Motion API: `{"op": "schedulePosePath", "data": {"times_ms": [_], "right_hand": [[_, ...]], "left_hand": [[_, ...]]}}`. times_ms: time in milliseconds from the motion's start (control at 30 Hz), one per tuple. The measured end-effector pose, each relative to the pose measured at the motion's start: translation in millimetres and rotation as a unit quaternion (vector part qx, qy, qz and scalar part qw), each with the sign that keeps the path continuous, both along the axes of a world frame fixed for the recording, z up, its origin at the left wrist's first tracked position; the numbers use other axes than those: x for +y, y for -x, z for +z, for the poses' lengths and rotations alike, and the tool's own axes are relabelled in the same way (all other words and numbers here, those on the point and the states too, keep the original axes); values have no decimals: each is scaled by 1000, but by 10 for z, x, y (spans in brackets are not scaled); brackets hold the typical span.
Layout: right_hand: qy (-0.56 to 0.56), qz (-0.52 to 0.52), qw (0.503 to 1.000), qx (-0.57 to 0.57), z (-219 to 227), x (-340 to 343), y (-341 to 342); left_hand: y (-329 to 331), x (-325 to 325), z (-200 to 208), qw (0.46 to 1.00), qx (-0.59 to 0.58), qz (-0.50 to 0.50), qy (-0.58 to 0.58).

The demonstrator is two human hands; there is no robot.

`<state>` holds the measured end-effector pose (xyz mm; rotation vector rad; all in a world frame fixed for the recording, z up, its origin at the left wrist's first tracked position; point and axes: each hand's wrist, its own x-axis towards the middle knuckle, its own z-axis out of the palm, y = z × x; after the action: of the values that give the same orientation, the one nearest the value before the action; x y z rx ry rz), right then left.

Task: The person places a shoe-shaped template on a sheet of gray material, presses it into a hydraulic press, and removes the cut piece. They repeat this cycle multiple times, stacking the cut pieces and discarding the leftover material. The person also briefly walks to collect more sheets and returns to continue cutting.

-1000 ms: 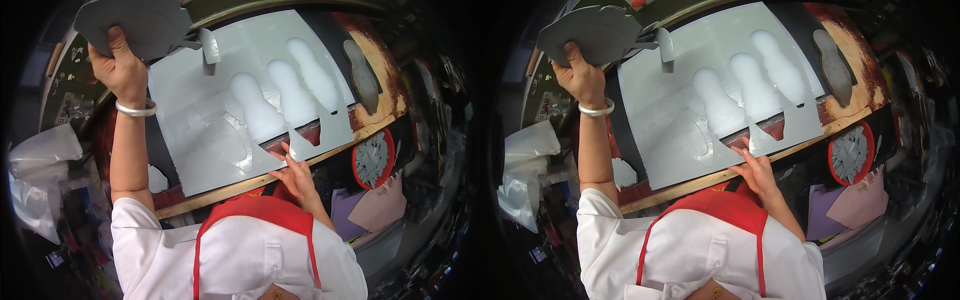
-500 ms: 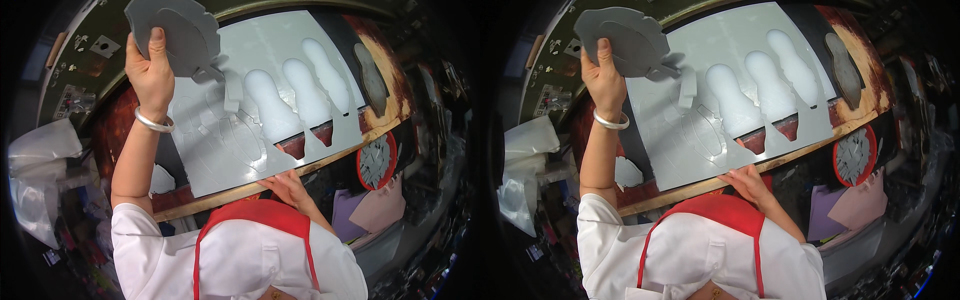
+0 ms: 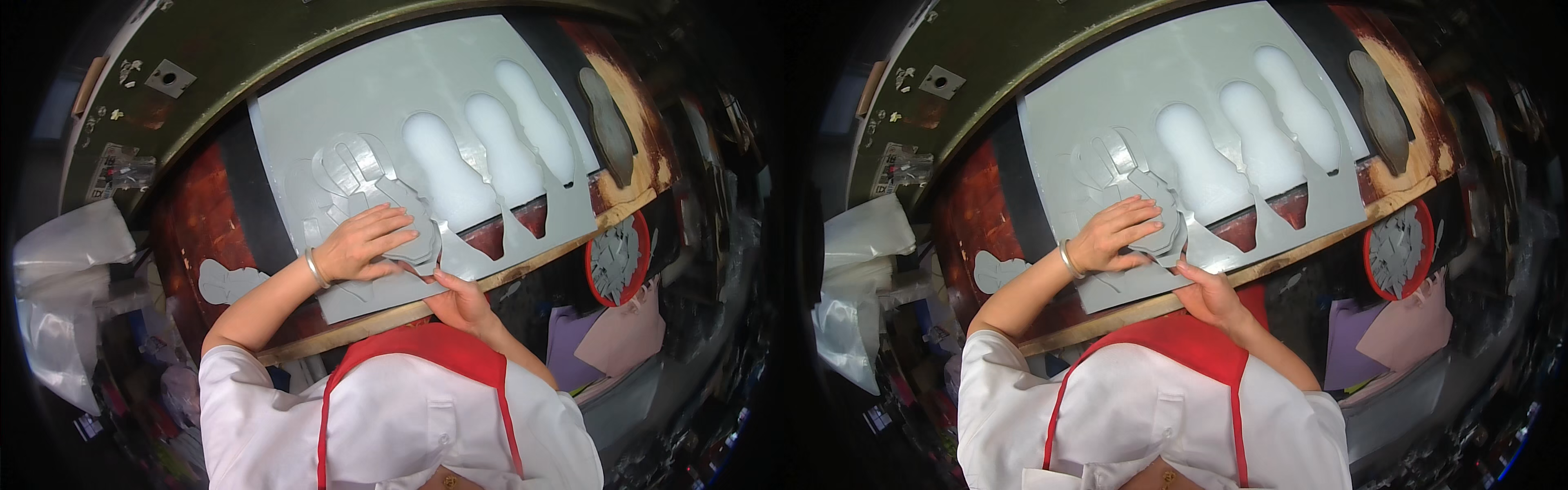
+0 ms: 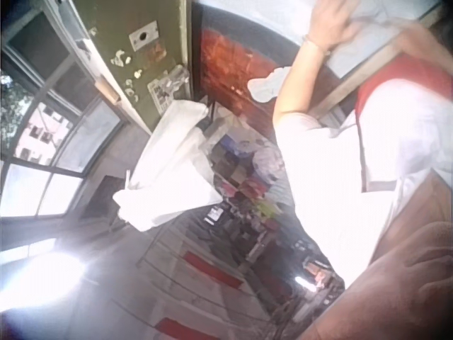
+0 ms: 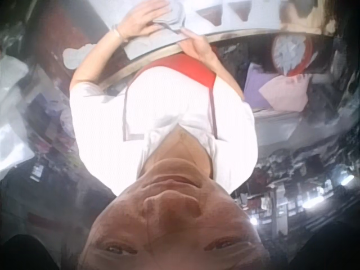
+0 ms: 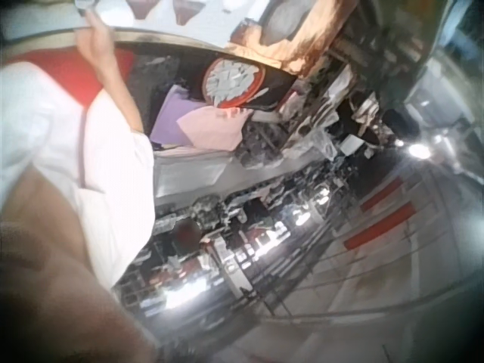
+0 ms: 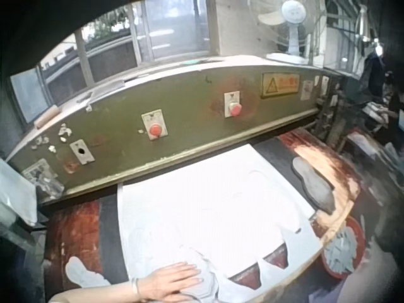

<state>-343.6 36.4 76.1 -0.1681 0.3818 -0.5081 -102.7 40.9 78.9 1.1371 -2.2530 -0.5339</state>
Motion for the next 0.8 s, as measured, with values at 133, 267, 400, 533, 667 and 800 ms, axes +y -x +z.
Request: {"op": "schedulePosePath", "data": {"times_ms": [133,267,400,533,667,800], "right_hand": [[39,-6,998,38,49,-21,-23],[3,5,992,129,56,17,74],[15,15,990,138,29,45,115],[80,38,984,157,-12,62,97],[47,18,981,185,-29,99,98],[96,44,981,166,-28,158,69]], "left_hand": [[101,-145,147,970,192,146,-35],[-290,-520,652,808,296,501,93],[-1078,-738,1307,773,348,398,350],[-1334,-613,1663,813,233,346,407],[-1417,-447,1859,803,166,377,431],[-1510,-240,1785,793,169,348,471]]}}
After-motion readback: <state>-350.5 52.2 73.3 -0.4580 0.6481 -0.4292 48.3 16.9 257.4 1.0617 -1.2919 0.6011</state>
